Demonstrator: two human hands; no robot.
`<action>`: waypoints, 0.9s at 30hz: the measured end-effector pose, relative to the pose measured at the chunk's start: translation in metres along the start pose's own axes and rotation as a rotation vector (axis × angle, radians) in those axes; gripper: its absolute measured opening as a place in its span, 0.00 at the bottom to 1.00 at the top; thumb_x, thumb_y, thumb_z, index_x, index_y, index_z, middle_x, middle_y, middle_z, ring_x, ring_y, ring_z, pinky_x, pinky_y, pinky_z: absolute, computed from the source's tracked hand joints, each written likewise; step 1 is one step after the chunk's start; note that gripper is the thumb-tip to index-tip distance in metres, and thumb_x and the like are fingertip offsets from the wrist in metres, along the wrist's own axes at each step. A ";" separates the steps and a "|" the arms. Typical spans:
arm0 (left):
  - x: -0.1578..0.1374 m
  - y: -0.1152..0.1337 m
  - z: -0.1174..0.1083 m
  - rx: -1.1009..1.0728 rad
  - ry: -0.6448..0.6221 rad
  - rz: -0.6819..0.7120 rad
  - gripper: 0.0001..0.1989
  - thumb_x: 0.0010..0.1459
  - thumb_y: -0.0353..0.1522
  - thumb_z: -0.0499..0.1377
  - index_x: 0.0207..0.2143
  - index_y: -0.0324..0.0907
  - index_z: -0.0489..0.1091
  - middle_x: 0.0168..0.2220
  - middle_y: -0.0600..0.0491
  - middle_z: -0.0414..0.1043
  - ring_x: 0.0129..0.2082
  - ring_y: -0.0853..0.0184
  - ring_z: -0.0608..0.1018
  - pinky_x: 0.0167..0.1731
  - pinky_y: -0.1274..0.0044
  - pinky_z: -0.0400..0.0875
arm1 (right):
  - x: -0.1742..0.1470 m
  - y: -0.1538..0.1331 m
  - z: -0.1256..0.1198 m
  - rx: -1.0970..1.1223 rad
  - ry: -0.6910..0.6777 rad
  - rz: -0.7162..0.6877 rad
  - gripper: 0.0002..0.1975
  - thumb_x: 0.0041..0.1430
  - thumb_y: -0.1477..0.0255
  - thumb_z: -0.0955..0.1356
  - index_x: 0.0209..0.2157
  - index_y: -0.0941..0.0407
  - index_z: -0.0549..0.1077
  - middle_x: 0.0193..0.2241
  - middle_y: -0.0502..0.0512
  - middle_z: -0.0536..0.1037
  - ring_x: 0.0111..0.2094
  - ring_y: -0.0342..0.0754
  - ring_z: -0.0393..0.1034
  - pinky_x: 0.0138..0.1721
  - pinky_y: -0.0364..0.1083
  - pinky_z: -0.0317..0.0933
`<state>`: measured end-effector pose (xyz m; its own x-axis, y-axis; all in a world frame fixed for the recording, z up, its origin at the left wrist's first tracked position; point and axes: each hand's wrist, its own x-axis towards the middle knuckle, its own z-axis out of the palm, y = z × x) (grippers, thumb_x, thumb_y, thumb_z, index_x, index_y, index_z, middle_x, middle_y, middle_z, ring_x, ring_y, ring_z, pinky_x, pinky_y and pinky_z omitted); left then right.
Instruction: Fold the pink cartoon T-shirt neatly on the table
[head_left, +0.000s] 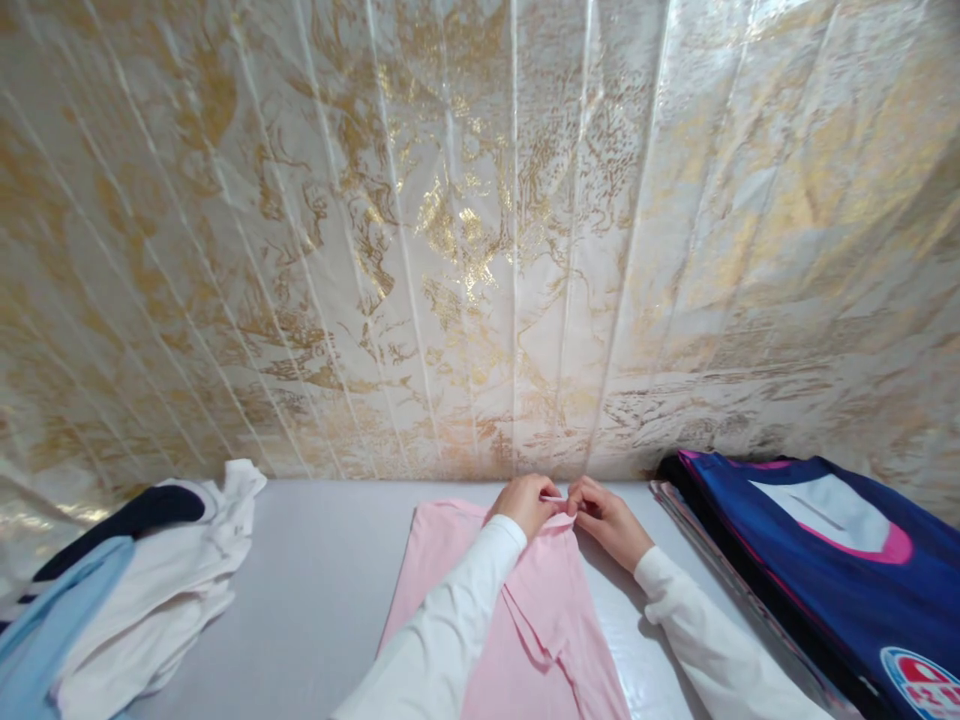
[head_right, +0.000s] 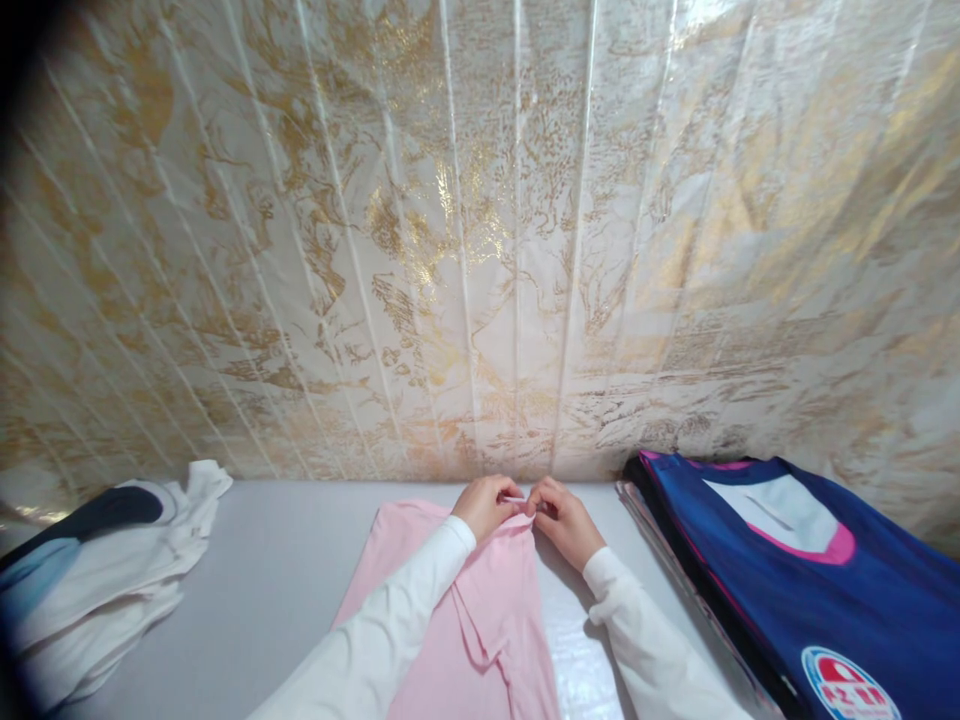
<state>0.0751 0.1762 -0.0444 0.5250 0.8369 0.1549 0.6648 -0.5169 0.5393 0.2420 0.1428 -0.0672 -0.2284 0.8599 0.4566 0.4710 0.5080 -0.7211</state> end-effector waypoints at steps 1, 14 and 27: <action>0.000 -0.002 0.003 0.000 0.009 -0.003 0.10 0.62 0.36 0.57 0.42 0.38 0.69 0.41 0.50 0.70 0.39 0.65 0.75 0.40 0.68 0.71 | 0.000 -0.001 0.000 0.010 0.003 0.002 0.05 0.51 0.75 0.64 0.23 0.55 0.67 0.28 0.50 0.66 0.33 0.47 0.63 0.36 0.45 0.56; -0.011 0.000 0.009 -0.065 0.191 -0.025 0.02 0.54 0.33 0.60 0.32 0.46 0.73 0.33 0.57 0.69 0.34 0.69 0.74 0.35 0.79 0.65 | -0.003 0.008 0.003 0.189 0.082 0.133 0.07 0.51 0.67 0.65 0.27 0.54 0.62 0.26 0.47 0.67 0.26 0.43 0.62 0.29 0.42 0.57; -0.007 -0.011 0.006 -0.168 0.126 0.044 0.07 0.63 0.33 0.56 0.39 0.38 0.69 0.40 0.51 0.71 0.37 0.67 0.75 0.39 0.70 0.71 | -0.018 -0.060 0.015 -0.385 -0.109 -0.071 0.17 0.50 0.82 0.59 0.40 0.53 0.66 0.42 0.55 0.70 0.34 0.46 0.66 0.35 0.43 0.57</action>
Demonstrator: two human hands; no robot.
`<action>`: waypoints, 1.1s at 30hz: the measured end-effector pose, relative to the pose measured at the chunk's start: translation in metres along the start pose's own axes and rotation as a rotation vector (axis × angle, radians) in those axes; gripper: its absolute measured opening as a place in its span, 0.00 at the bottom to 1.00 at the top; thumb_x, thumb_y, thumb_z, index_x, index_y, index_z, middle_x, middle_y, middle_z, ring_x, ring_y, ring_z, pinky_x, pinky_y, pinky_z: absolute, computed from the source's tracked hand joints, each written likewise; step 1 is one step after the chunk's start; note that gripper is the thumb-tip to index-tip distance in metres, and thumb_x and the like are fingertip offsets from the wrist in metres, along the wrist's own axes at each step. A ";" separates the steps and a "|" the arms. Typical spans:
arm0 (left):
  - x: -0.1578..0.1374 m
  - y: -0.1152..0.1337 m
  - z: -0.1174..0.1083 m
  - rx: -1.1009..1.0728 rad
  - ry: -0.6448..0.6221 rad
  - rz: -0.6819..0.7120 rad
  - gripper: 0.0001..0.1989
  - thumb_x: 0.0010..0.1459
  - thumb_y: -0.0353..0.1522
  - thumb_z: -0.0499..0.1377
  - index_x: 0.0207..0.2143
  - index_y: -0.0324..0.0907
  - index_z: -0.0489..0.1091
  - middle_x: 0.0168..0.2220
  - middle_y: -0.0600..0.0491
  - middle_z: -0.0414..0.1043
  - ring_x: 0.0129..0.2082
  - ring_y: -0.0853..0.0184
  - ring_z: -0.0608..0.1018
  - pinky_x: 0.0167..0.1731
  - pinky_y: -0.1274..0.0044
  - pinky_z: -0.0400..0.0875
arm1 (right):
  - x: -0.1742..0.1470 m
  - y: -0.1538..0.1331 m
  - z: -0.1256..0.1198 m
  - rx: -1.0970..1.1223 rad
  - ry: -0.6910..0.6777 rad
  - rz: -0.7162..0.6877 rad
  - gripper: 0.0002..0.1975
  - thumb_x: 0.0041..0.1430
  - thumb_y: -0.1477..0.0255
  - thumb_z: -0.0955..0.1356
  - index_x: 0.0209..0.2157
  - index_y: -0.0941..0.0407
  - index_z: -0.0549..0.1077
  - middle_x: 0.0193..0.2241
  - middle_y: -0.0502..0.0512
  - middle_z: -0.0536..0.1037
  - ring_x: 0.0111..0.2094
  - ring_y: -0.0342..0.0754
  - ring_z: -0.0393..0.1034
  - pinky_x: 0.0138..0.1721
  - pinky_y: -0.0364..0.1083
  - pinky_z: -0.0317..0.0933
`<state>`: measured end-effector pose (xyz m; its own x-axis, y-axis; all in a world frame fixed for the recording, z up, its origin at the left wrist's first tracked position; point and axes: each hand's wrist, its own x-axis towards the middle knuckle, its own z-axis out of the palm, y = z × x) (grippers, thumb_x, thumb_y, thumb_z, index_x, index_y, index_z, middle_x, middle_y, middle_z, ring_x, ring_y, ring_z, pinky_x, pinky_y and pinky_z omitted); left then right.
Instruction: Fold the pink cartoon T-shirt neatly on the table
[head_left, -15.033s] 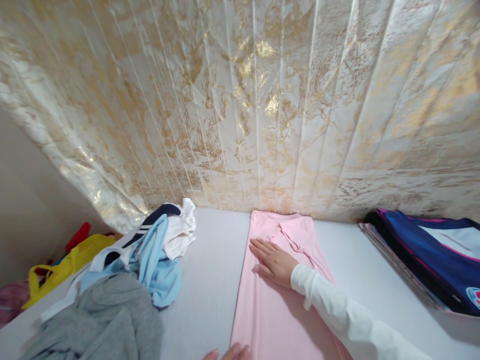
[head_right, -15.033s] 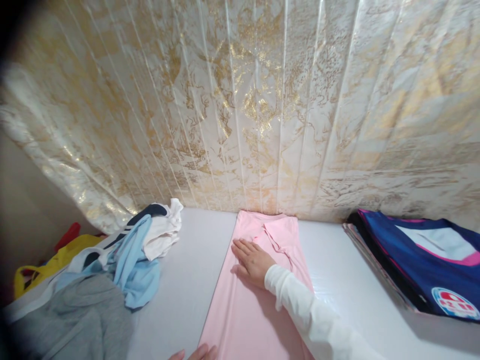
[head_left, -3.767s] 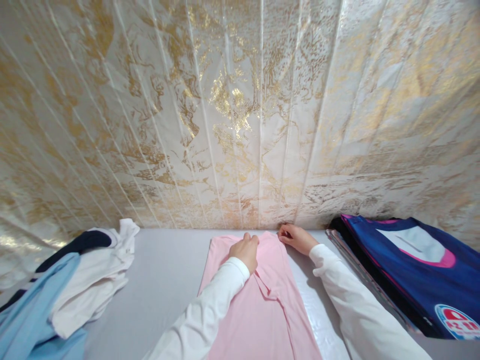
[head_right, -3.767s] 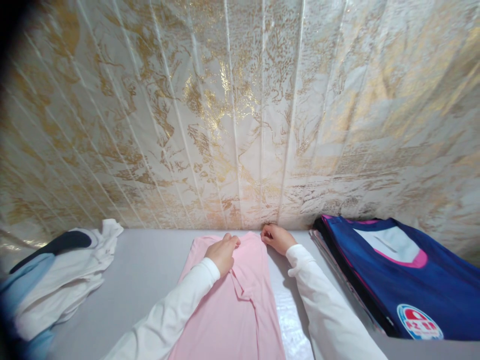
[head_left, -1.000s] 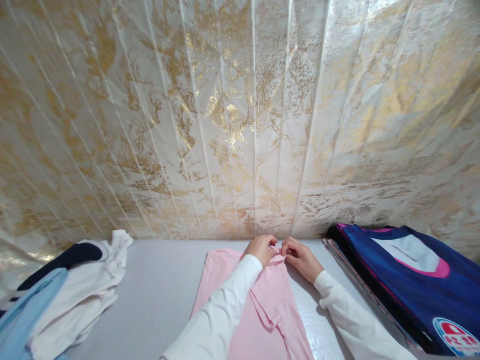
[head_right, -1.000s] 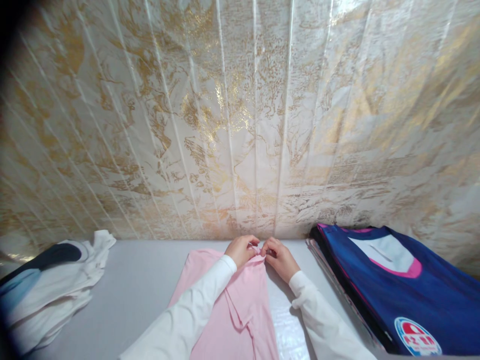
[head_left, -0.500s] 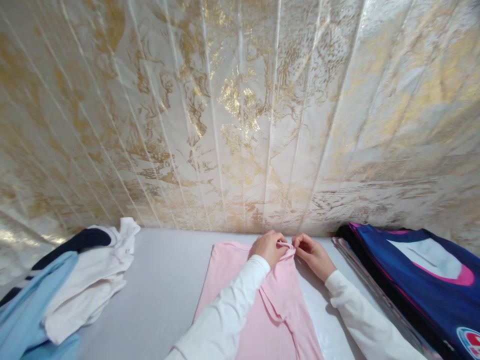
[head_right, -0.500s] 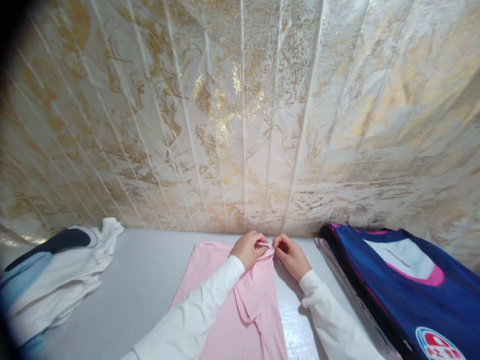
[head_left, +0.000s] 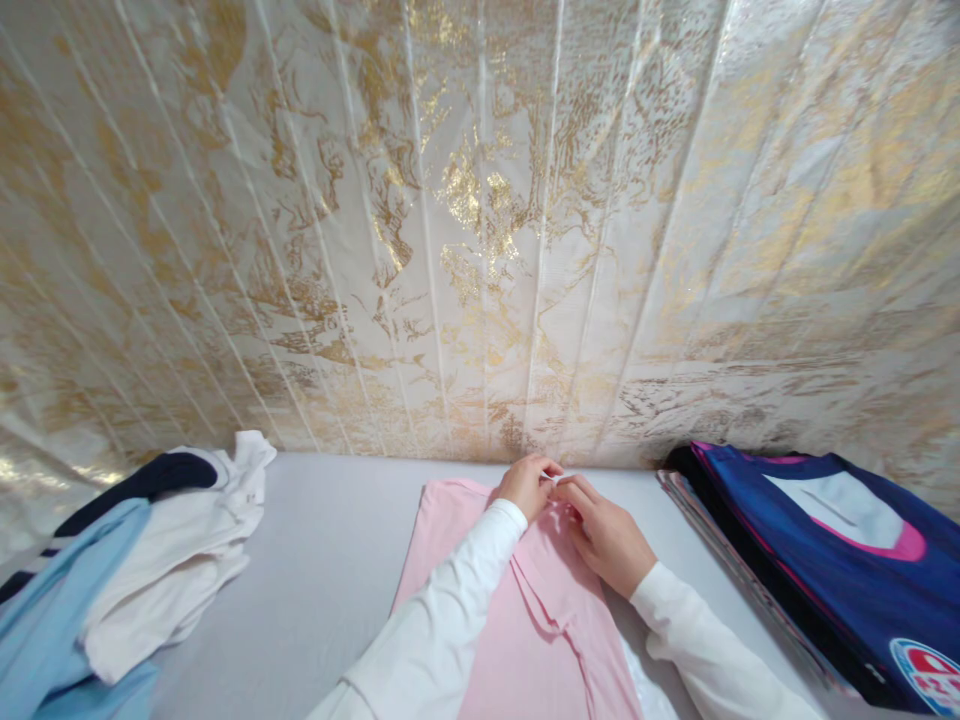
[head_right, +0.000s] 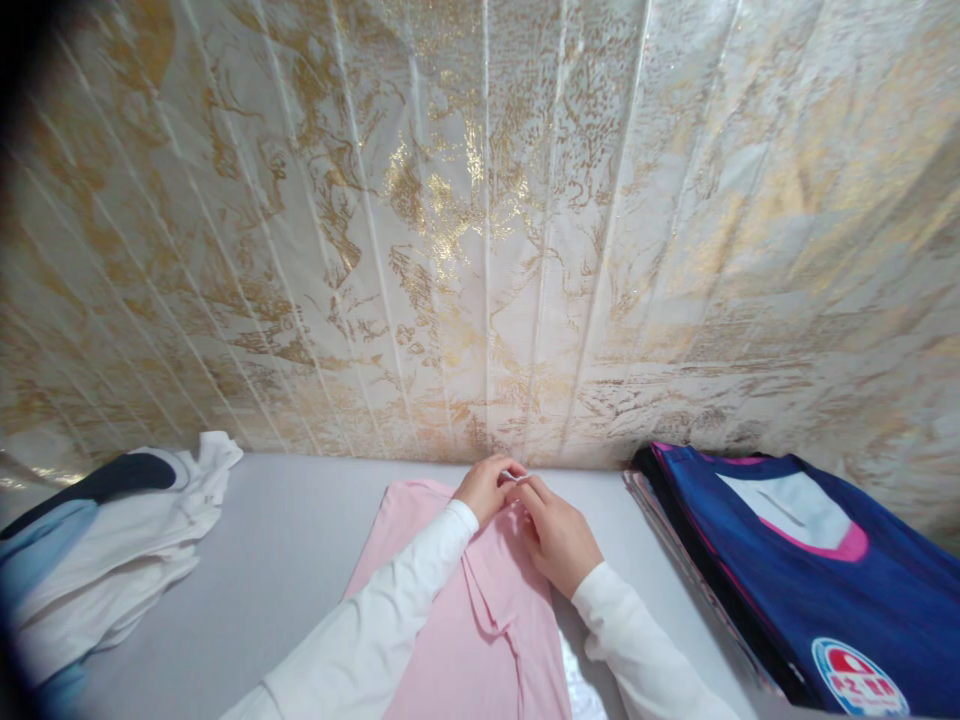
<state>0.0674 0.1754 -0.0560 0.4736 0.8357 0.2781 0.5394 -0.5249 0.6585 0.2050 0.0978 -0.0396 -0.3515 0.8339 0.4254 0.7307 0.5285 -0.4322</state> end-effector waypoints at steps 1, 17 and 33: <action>-0.001 -0.001 -0.002 -0.005 0.007 -0.007 0.08 0.63 0.33 0.56 0.39 0.38 0.69 0.40 0.51 0.71 0.38 0.66 0.75 0.39 0.69 0.71 | -0.001 -0.007 0.000 -0.031 -0.006 0.029 0.16 0.51 0.81 0.58 0.40 0.53 0.65 0.42 0.55 0.71 0.31 0.45 0.66 0.33 0.43 0.57; -0.022 -0.024 -0.036 0.079 -0.013 -0.222 0.13 0.63 0.36 0.56 0.47 0.38 0.66 0.45 0.49 0.68 0.40 0.64 0.74 0.39 0.68 0.72 | -0.001 -0.083 0.037 -0.001 -0.184 0.241 0.07 0.45 0.80 0.61 0.27 0.55 0.66 0.24 0.52 0.75 0.25 0.46 0.68 0.25 0.42 0.50; -0.064 0.041 -0.021 0.407 -0.096 -0.055 0.07 0.57 0.29 0.55 0.37 0.41 0.71 0.44 0.46 0.67 0.48 0.57 0.66 0.48 0.66 0.60 | -0.055 0.031 -0.032 0.251 0.146 0.788 0.25 0.46 0.53 0.64 0.43 0.53 0.60 0.21 0.49 0.70 0.22 0.52 0.69 0.22 0.48 0.61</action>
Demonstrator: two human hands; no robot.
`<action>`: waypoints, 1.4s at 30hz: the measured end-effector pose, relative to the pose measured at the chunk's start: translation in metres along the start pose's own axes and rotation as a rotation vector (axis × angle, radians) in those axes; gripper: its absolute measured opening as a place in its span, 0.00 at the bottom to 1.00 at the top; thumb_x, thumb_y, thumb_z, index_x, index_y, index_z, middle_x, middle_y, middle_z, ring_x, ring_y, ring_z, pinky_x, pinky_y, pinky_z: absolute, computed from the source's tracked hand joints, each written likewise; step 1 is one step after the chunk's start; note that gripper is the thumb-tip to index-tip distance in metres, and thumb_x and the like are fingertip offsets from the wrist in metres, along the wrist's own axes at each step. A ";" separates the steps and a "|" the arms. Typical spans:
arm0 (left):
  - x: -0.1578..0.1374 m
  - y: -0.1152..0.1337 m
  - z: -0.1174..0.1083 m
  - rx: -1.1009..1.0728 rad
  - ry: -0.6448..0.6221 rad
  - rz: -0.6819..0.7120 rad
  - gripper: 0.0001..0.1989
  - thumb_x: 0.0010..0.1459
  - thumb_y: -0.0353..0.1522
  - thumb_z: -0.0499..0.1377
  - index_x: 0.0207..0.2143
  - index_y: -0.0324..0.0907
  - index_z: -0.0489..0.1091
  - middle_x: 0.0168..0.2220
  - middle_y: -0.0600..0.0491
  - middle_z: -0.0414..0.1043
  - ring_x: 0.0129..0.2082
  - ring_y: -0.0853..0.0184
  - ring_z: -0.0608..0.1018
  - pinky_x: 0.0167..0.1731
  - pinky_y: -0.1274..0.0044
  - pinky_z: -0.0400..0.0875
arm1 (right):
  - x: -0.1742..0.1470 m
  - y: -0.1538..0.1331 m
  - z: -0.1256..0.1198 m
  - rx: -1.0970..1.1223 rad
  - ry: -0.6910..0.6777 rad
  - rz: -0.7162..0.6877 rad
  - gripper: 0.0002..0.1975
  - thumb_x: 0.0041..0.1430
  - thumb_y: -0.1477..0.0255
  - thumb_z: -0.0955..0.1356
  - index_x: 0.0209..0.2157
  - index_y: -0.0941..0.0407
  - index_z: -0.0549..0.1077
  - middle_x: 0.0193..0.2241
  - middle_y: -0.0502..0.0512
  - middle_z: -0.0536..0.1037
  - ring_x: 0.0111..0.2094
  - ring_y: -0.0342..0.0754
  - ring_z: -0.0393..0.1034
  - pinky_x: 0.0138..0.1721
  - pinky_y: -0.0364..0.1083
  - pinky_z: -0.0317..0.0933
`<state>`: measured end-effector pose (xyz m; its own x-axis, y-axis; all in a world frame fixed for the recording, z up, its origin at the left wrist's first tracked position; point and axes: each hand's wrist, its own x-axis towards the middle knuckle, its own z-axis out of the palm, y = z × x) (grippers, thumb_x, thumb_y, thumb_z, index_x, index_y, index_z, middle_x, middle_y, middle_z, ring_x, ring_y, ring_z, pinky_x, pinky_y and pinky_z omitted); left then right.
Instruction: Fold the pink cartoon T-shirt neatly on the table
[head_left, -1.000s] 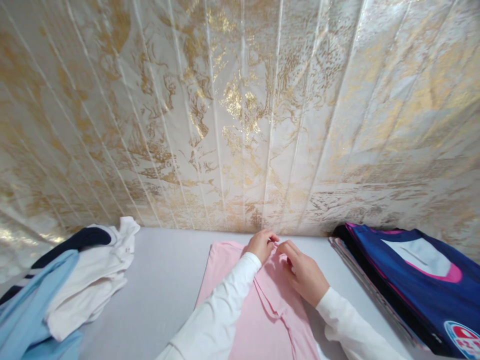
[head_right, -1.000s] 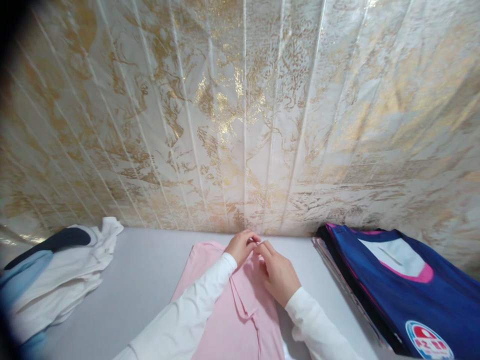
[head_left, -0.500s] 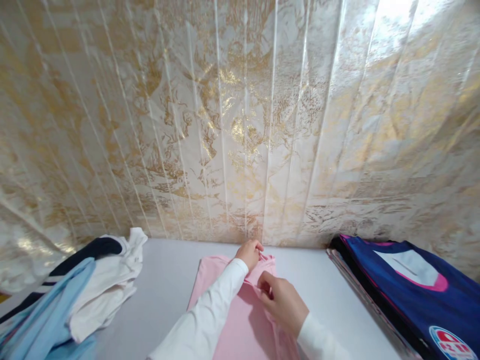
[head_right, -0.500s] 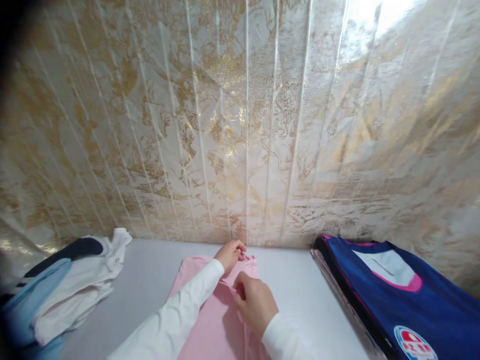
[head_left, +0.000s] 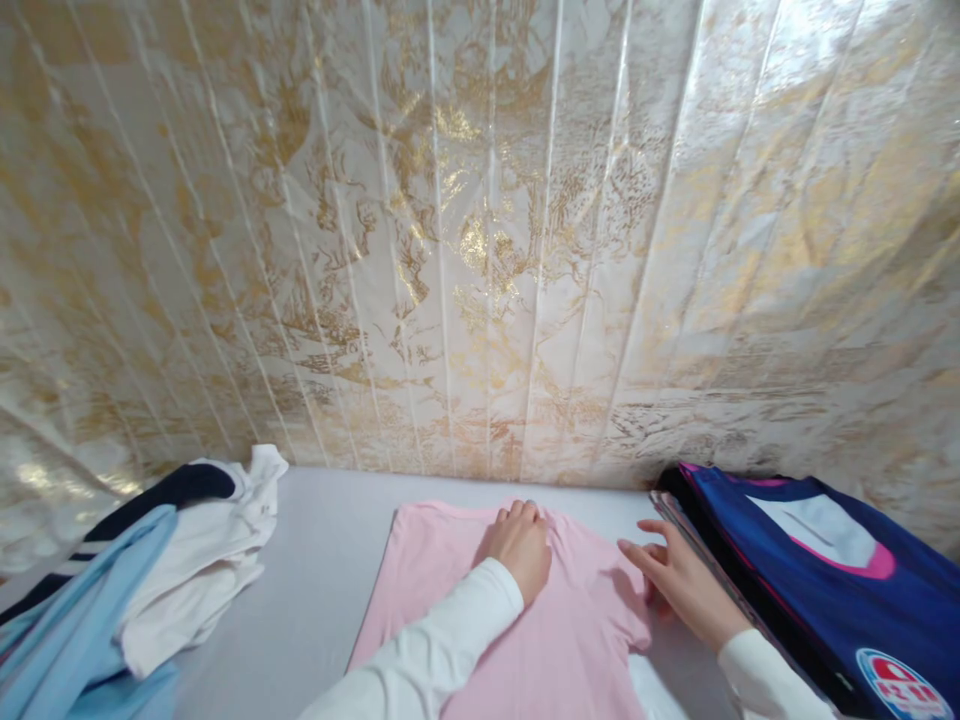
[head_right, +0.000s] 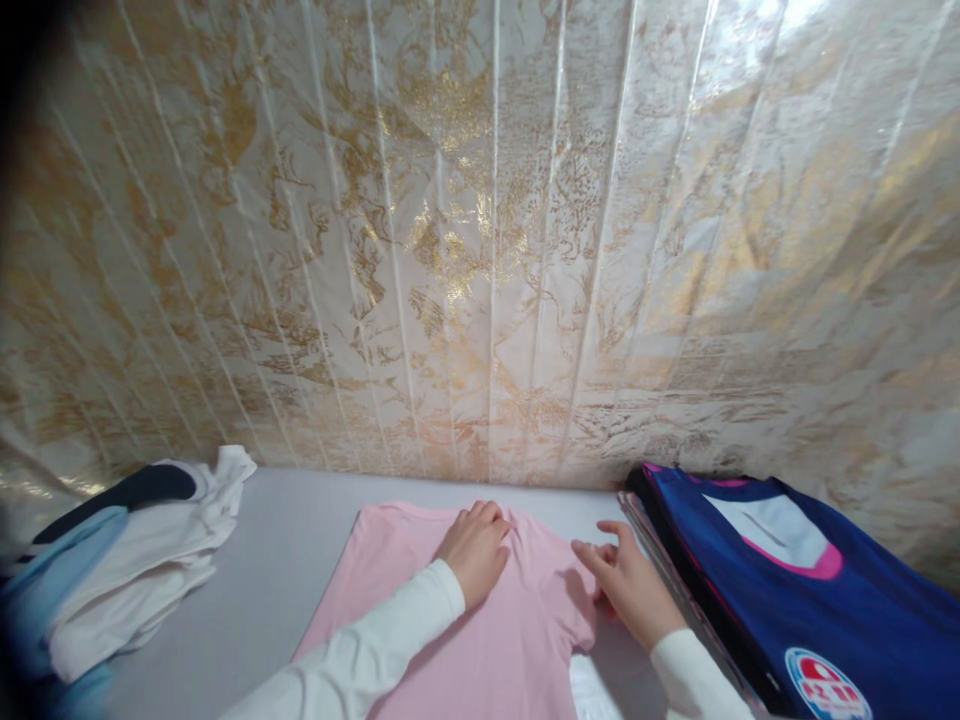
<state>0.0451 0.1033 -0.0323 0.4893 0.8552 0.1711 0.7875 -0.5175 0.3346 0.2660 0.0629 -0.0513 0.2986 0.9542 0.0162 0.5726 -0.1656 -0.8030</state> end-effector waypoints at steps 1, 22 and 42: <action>-0.003 0.003 0.002 0.011 0.005 0.010 0.09 0.57 0.30 0.55 0.40 0.41 0.71 0.45 0.46 0.67 0.48 0.57 0.66 0.48 0.67 0.60 | 0.006 -0.003 0.001 -0.129 0.068 -0.116 0.24 0.47 0.55 0.65 0.43 0.54 0.62 0.24 0.51 0.71 0.26 0.53 0.70 0.27 0.50 0.62; -0.013 -0.001 0.027 0.020 0.032 0.078 0.24 0.61 0.34 0.47 0.60 0.43 0.56 0.63 0.44 0.50 0.61 0.55 0.54 0.55 0.61 0.51 | 0.050 -0.048 0.060 -0.625 -0.052 -0.327 0.07 0.58 0.70 0.62 0.31 0.54 0.70 0.30 0.56 0.77 0.31 0.49 0.71 0.28 0.44 0.50; -0.002 -0.007 0.020 -0.354 0.052 0.002 0.17 0.50 0.28 0.54 0.44 0.44 0.70 0.47 0.49 0.64 0.50 0.56 0.62 0.52 0.64 0.55 | 0.024 -0.066 -0.005 -0.103 -0.567 -0.073 0.12 0.49 0.59 0.62 0.25 0.52 0.58 0.15 0.46 0.67 0.15 0.44 0.65 0.14 0.41 0.57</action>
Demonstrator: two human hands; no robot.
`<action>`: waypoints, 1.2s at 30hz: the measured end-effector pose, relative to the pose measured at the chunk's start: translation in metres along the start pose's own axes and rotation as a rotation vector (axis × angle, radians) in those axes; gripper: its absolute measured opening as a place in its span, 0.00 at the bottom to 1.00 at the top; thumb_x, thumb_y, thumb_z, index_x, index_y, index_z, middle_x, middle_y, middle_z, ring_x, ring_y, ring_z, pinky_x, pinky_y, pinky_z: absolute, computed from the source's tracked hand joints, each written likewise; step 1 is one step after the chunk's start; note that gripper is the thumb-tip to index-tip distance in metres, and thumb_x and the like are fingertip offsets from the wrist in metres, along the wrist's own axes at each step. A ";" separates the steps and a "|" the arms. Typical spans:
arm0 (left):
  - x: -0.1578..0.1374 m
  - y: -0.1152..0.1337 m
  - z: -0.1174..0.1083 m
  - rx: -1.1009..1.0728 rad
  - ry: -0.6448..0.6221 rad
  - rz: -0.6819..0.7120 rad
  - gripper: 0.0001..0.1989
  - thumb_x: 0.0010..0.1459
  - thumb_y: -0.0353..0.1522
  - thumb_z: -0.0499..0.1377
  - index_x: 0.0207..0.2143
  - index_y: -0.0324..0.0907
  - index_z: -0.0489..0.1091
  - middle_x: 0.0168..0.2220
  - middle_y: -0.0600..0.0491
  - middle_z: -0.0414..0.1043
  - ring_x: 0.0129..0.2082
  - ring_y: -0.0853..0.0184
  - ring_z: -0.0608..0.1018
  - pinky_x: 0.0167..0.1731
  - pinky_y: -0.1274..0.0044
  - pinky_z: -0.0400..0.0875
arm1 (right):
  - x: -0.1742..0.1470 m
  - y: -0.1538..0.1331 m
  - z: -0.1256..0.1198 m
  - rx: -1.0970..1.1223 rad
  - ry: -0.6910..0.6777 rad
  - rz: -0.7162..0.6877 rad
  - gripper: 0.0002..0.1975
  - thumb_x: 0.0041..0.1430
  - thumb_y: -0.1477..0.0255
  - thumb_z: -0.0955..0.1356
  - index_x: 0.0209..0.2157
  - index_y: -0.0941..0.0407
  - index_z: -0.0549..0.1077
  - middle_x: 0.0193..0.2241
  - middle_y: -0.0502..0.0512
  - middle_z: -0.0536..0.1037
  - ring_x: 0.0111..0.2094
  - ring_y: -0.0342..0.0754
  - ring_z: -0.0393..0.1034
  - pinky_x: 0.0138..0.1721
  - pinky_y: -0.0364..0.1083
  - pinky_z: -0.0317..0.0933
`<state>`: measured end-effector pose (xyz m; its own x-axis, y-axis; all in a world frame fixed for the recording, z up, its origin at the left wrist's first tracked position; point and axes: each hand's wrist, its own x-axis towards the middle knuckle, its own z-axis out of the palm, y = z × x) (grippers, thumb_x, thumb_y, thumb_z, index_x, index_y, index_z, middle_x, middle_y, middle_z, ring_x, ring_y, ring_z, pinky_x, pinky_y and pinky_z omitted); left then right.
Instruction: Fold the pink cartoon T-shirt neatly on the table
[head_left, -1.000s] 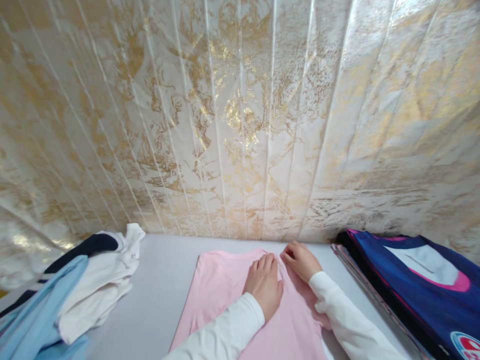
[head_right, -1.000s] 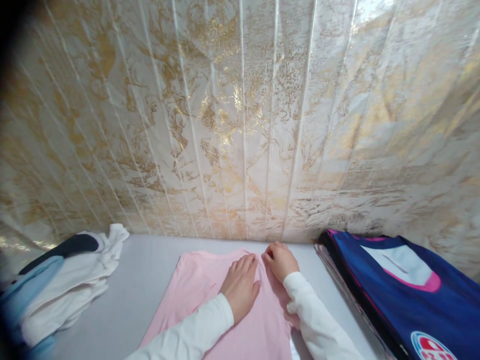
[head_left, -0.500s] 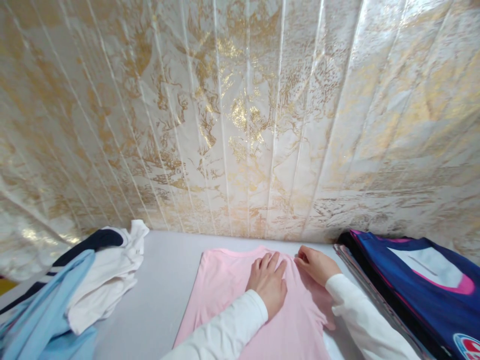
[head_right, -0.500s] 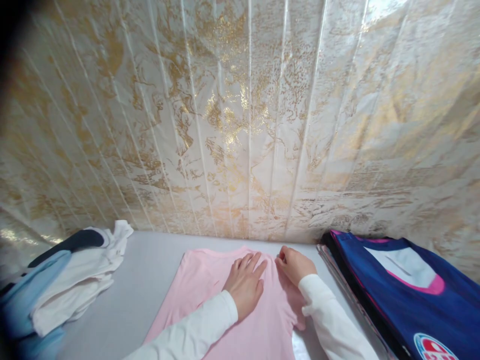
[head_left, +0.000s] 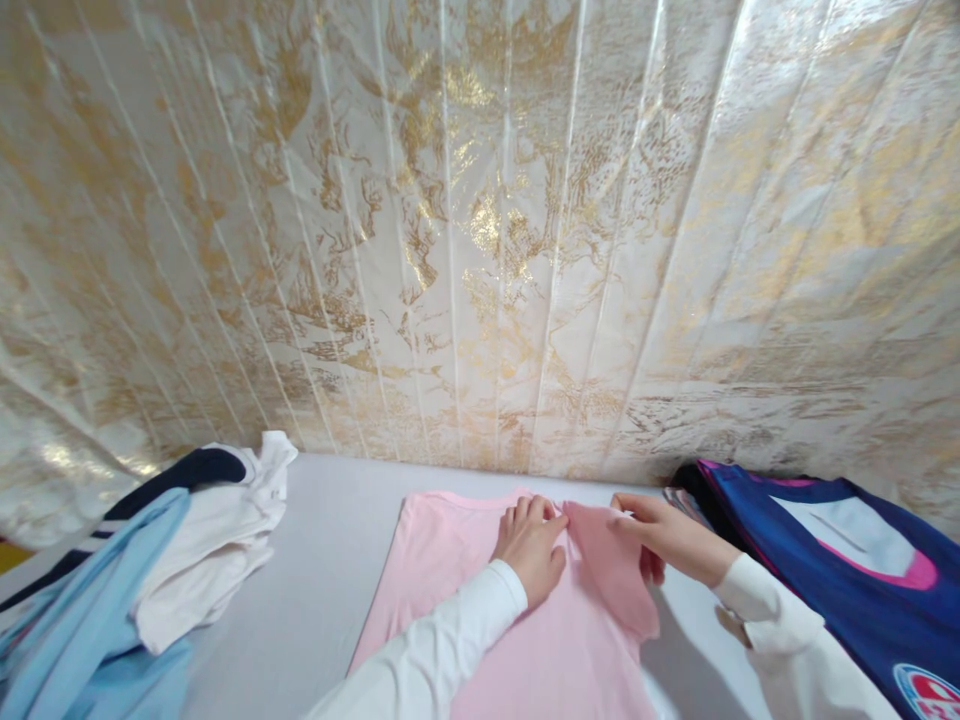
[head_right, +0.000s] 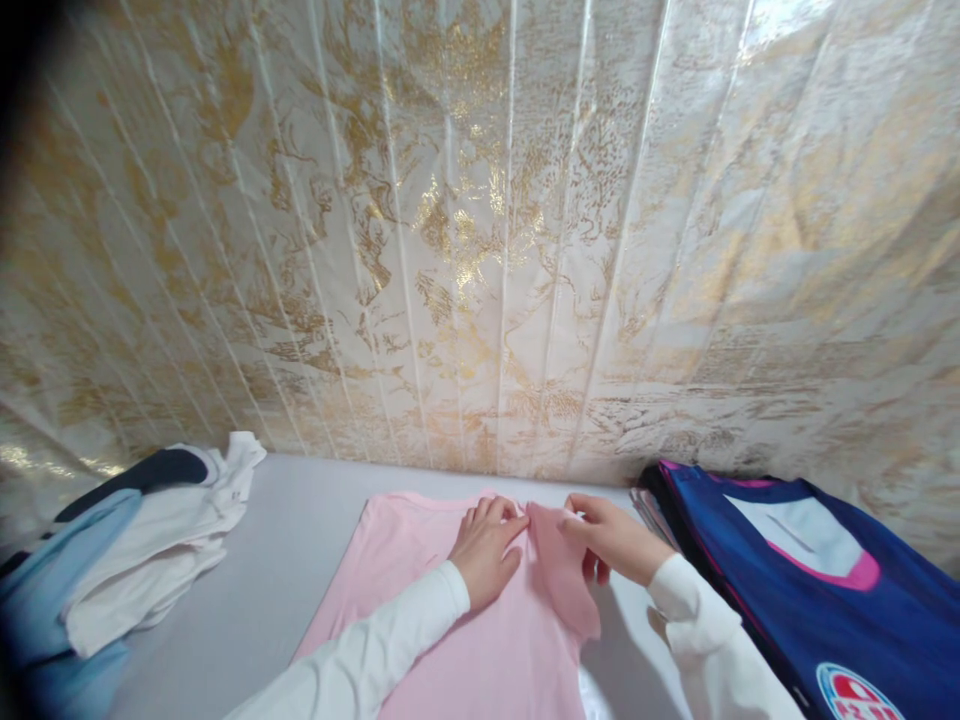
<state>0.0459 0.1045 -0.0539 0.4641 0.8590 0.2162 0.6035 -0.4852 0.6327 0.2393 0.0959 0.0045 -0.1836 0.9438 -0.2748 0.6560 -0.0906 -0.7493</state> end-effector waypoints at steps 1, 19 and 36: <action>0.005 -0.004 -0.001 -0.057 -0.005 -0.018 0.16 0.51 0.27 0.53 0.42 0.44 0.72 0.46 0.49 0.66 0.50 0.58 0.63 0.52 0.66 0.55 | 0.001 -0.008 0.008 0.099 -0.028 -0.010 0.14 0.48 0.57 0.62 0.26 0.52 0.58 0.14 0.44 0.67 0.14 0.43 0.65 0.13 0.40 0.56; 0.032 -0.044 -0.027 -0.735 -0.108 -0.342 0.12 0.62 0.35 0.57 0.46 0.38 0.67 0.42 0.50 0.70 0.39 0.65 0.75 0.40 0.67 0.71 | 0.053 -0.007 0.044 0.340 0.006 -0.260 0.10 0.43 0.69 0.62 0.30 0.56 0.69 0.29 0.53 0.76 0.24 0.43 0.67 0.20 0.40 0.56; 0.027 -0.027 -0.033 -0.182 -0.215 -0.332 0.12 0.62 0.34 0.57 0.46 0.38 0.66 0.43 0.50 0.69 0.38 0.65 0.75 0.37 0.69 0.72 | 0.098 0.014 0.031 -0.028 0.049 -0.556 0.12 0.46 0.78 0.61 0.31 0.56 0.73 0.28 0.51 0.74 0.34 0.47 0.64 0.39 0.46 0.56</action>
<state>0.0205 0.1461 -0.0411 0.4000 0.9008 -0.1692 0.6275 -0.1346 0.7669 0.2079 0.1770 -0.0510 -0.4738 0.8607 0.1860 0.4892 0.4329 -0.7572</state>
